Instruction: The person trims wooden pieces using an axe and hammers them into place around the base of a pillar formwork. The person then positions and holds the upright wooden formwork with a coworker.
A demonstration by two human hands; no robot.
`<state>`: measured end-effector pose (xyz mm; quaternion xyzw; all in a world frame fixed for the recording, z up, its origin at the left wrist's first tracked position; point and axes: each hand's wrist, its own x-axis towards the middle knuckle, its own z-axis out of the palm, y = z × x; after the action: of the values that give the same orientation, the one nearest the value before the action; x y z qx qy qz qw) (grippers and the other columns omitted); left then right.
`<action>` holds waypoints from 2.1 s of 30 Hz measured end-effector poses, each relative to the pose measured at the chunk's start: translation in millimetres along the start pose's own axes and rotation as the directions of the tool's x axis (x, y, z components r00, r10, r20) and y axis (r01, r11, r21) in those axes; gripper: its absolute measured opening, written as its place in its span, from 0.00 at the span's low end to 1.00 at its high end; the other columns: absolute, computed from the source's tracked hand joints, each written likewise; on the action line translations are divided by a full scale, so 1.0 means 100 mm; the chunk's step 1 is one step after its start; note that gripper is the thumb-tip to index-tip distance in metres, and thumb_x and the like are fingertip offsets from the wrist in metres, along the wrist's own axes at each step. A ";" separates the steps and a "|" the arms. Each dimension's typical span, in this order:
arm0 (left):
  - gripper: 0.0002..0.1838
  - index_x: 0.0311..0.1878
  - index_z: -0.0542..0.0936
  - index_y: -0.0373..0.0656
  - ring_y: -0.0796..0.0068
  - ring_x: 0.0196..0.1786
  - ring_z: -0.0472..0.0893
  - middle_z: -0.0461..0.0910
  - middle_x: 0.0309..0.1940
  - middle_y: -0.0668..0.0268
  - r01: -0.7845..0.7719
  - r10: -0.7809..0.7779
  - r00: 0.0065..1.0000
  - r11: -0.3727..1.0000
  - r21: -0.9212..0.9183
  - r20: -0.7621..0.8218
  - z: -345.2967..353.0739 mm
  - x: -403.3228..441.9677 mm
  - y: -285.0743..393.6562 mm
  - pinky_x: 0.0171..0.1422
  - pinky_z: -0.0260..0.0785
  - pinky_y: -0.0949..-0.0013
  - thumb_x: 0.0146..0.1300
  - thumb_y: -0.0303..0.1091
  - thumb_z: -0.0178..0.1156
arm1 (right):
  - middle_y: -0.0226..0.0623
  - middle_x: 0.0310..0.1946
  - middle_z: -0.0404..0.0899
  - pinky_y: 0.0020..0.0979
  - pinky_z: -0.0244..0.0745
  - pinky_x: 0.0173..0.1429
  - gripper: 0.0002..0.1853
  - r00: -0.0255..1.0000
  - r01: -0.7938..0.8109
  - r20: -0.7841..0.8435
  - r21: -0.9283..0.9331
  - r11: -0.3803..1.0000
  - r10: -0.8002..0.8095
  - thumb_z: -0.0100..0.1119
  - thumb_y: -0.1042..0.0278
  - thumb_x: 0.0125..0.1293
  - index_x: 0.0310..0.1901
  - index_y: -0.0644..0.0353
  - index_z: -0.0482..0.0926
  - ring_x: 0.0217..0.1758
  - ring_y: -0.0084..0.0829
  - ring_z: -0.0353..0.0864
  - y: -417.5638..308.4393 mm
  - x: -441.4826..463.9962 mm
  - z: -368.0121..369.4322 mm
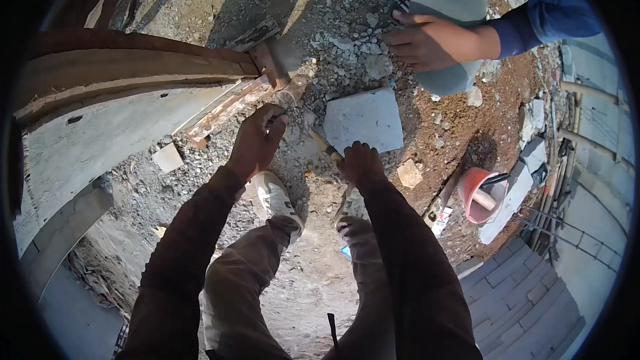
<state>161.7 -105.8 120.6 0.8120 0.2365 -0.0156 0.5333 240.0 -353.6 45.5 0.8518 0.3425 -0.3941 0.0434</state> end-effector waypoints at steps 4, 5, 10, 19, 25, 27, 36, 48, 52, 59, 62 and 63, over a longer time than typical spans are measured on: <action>0.08 0.44 0.79 0.38 0.51 0.42 0.81 0.81 0.38 0.55 -0.249 0.247 0.968 0.953 0.171 0.033 -0.34 -0.29 -0.10 0.48 0.73 0.55 0.65 0.30 0.63 | 0.46 0.47 0.78 0.45 0.77 0.56 0.15 0.867 0.256 -0.459 0.080 0.963 -0.193 0.61 0.58 0.69 0.47 0.62 0.78 0.52 0.49 0.80 -0.18 1.40 -0.70; 0.07 0.43 0.80 0.38 0.53 0.42 0.81 0.80 0.37 0.57 -0.332 0.327 0.943 0.918 0.216 0.060 -0.49 -0.31 -0.07 0.48 0.73 0.56 0.64 0.29 0.64 | 0.45 0.48 0.77 0.46 0.76 0.58 0.16 0.801 0.340 -0.537 0.046 0.939 -0.263 0.60 0.58 0.69 0.50 0.61 0.77 0.54 0.49 0.79 -0.29 1.81 -0.88; 0.07 0.44 0.77 0.38 0.59 0.38 0.81 0.80 0.36 0.57 -0.316 0.400 0.911 0.838 0.445 -0.105 -1.05 -0.57 0.15 0.46 0.73 0.59 0.64 0.24 0.62 | 0.40 0.58 0.81 0.42 0.77 0.63 0.16 0.858 0.202 -0.407 -0.295 0.934 -0.314 0.52 0.58 0.73 0.55 0.53 0.83 0.65 0.44 0.78 -1.04 3.73 -1.55; 0.11 0.50 0.77 0.34 0.67 0.45 0.80 0.81 0.42 0.56 0.129 0.032 0.931 0.903 0.411 -0.363 -0.98 -1.46 0.17 0.52 0.72 0.67 0.78 0.33 0.51 | 0.40 0.63 0.79 0.46 0.74 0.66 0.27 0.903 0.317 -0.259 -0.133 0.939 -0.342 0.39 0.44 0.73 0.58 0.50 0.83 0.65 0.45 0.79 -1.24 4.16 -1.29; 0.08 0.42 0.77 0.36 0.61 0.39 0.81 0.80 0.33 0.55 0.202 -0.036 0.920 0.897 0.392 -0.391 -0.91 -1.54 0.07 0.51 0.72 0.60 0.71 0.32 0.57 | 0.43 0.66 0.76 0.46 0.74 0.66 0.27 0.910 0.297 -0.227 -0.224 0.928 -0.346 0.40 0.43 0.74 0.62 0.46 0.80 0.67 0.45 0.78 -1.24 4.07 -1.30; 0.06 0.42 0.78 0.37 0.62 0.38 0.82 0.81 0.33 0.56 0.191 -0.033 0.930 0.894 0.405 -0.365 -0.91 -1.52 0.13 0.49 0.73 0.62 0.70 0.31 0.57 | 0.44 0.67 0.75 0.46 0.73 0.66 0.28 0.875 0.341 -0.265 -0.258 0.904 -0.406 0.40 0.42 0.73 0.66 0.45 0.77 0.67 0.45 0.77 -1.23 4.08 -1.30; 0.04 0.42 0.77 0.38 0.62 0.36 0.83 0.82 0.34 0.57 0.161 -0.070 0.956 0.937 0.311 -0.286 -0.90 -1.17 0.09 0.45 0.73 0.65 0.68 0.27 0.60 | 0.34 0.57 0.83 0.46 0.71 0.63 0.25 0.668 0.738 0.508 -0.543 0.400 -0.544 0.57 0.43 0.64 0.56 0.47 0.85 0.61 0.40 0.80 -1.41 2.93 -2.31; 0.06 0.44 0.79 0.37 0.61 0.36 0.83 0.82 0.34 0.56 0.188 -0.127 0.964 0.947 0.262 -0.233 -0.71 -1.21 -0.06 0.43 0.74 0.65 0.66 0.24 0.63 | 0.33 0.55 0.84 0.49 0.75 0.60 0.29 0.687 0.684 0.535 -0.704 0.190 -0.493 0.65 0.36 0.53 0.49 0.49 0.89 0.58 0.43 0.82 -1.17 2.49 -1.99; 0.05 0.43 0.78 0.36 0.64 0.35 0.84 0.82 0.34 0.56 0.202 -0.141 0.947 0.960 0.193 -0.289 -0.75 -1.04 -0.05 0.42 0.73 0.67 0.67 0.24 0.62 | 0.24 0.62 0.76 0.50 0.77 0.57 0.26 0.593 0.757 0.634 -0.650 0.074 -0.497 0.59 0.38 0.62 0.57 0.41 0.82 0.63 0.40 0.78 -1.08 2.54 -1.84; 0.06 0.44 0.78 0.35 0.58 0.37 0.83 0.82 0.35 0.55 0.134 -0.109 0.981 0.979 0.154 -0.162 -0.61 -0.89 -0.03 0.42 0.74 0.64 0.66 0.24 0.63 | 0.27 0.45 0.82 0.44 0.77 0.51 0.11 0.172 0.910 0.688 -0.385 -0.153 -0.705 0.60 0.55 0.62 0.42 0.47 0.85 0.51 0.40 0.82 -0.62 3.03 -1.48; 0.07 0.45 0.80 0.35 0.61 0.39 0.83 0.82 0.37 0.56 0.081 -0.077 0.995 0.994 0.070 -0.055 -0.54 -0.74 0.02 0.44 0.74 0.64 0.66 0.25 0.64 | 0.30 0.47 0.85 0.47 0.76 0.55 0.16 0.375 0.909 0.706 -0.408 0.087 -0.601 0.58 0.54 0.64 0.46 0.51 0.86 0.52 0.45 0.83 -0.60 2.73 -1.38; 0.07 0.45 0.80 0.34 0.61 0.39 0.83 0.81 0.37 0.56 0.018 -0.018 0.999 1.000 0.019 -0.038 -0.51 -0.65 -0.04 0.44 0.74 0.64 0.66 0.25 0.64 | 0.32 0.46 0.85 0.47 0.76 0.55 0.16 0.435 0.894 0.707 -0.414 0.172 -0.558 0.58 0.54 0.63 0.45 0.53 0.86 0.51 0.45 0.83 -0.54 2.62 -1.32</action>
<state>90.7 -84.0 156.8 0.8150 0.2537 -0.0074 0.5209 410.7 -123.3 -36.8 0.3629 0.8263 -0.3426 0.2611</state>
